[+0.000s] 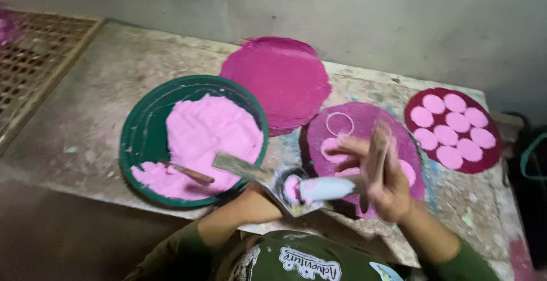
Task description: The person scoops pink dough from a large green basin into a wooden hand press and squeezes the press to extrude round dough discs onto a round board. They repeat the cycle, filling boards with discs and moving filled boards aside.
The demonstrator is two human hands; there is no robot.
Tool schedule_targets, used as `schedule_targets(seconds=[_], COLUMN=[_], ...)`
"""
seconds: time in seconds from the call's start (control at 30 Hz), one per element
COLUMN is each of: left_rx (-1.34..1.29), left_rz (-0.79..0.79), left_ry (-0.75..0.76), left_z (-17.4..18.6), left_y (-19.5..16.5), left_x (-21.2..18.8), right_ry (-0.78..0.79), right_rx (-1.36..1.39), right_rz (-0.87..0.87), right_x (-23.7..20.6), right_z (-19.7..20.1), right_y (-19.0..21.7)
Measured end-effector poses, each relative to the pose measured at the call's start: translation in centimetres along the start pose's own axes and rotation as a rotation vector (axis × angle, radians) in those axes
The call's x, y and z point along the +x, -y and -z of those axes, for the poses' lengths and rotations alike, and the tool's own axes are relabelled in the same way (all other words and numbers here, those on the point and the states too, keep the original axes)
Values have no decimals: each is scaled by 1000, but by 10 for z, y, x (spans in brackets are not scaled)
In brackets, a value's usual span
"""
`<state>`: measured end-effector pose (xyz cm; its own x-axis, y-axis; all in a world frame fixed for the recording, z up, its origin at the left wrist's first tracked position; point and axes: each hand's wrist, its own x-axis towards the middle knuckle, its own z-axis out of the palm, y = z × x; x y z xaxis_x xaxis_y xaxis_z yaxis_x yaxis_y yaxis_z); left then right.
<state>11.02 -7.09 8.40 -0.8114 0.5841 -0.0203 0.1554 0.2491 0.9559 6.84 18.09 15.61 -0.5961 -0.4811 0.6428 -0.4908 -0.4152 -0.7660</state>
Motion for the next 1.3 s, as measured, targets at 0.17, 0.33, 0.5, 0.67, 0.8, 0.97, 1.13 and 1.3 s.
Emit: schedule_targets(seconds=[0.17, 0.33, 0.5, 0.67, 0.8, 0.97, 1.13, 1.3], left_rx=[123, 416, -601, 105, -105, -668, -933, -1018], left_rz=[11, -465, -226, 196, 209, 339, 301, 364], left_ry=[166, 215, 417, 246, -183, -417, -577, -505], left_z=[-30, -57, -31, -20, 6, -7, -50, -109], left_y=[-33, -19, -14, 0, 70, 139, 149, 140], left_x=[7, 55, 101, 174, 240, 263, 231, 157], right_ry=[363, 256, -17, -104, -429, -580, -812, -838], right_rx=[-701, -846, -433, 162, -108, -12, -292, -103], right_rz=[223, 150, -390, -1046, -1035, -793, -863, -895], right_x=[-49, -59, -95, -166, -209, -242, -279, -284], right_z=[7, 9, 62, 94, 94, 101, 105, 99], right_y=[51, 47, 45, 17, 5, 8, 2, -1])
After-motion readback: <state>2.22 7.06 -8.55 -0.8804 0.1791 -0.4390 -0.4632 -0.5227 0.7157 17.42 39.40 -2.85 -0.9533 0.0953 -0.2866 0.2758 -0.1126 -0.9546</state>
